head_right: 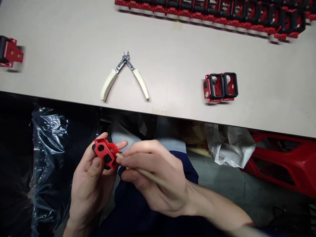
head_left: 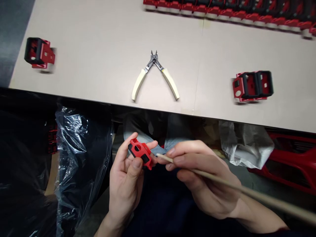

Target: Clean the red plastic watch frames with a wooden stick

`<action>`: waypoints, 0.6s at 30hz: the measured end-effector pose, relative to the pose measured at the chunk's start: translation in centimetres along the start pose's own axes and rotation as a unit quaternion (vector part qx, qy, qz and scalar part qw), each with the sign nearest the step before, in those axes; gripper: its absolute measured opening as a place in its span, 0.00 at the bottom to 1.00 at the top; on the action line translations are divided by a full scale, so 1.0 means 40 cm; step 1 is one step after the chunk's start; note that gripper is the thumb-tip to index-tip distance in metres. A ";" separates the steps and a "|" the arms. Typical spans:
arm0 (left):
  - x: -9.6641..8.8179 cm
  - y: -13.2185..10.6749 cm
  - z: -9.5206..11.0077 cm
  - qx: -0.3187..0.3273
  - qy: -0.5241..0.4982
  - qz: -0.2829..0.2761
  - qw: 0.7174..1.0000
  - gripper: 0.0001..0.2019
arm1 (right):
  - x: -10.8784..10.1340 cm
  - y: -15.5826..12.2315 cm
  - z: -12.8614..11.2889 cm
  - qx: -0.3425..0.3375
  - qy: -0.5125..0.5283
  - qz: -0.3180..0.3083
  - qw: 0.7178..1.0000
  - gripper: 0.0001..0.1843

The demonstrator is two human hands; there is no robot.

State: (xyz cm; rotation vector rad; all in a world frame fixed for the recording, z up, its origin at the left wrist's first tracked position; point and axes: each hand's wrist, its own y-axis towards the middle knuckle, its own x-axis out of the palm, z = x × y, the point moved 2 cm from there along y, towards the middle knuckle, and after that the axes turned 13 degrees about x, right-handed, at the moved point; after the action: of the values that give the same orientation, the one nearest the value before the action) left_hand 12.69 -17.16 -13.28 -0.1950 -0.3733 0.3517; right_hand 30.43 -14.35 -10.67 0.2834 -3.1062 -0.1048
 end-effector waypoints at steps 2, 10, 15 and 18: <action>0.003 0.000 0.002 0.003 0.005 -0.001 1.000 0.23 | 0.007 0.005 -0.007 -0.005 -0.010 0.006 1.000 0.16; 0.008 0.001 0.009 0.021 0.025 0.014 0.999 0.23 | 0.022 0.005 0.000 -0.007 -0.034 -0.019 0.999 0.15; 0.008 -0.002 0.006 0.046 0.047 0.018 0.998 0.21 | 0.029 -0.001 0.005 -0.009 -0.063 -0.010 0.998 0.16; 0.004 -0.009 0.003 0.061 0.067 0.019 0.996 0.21 | 0.031 -0.004 0.005 -0.004 -0.075 -0.013 0.997 0.17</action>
State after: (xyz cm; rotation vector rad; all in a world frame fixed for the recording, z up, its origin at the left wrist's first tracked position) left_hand 12.88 -17.44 -13.03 -0.1052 -0.2145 0.3962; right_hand 29.23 -14.70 -10.85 0.3315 -3.2498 -0.1463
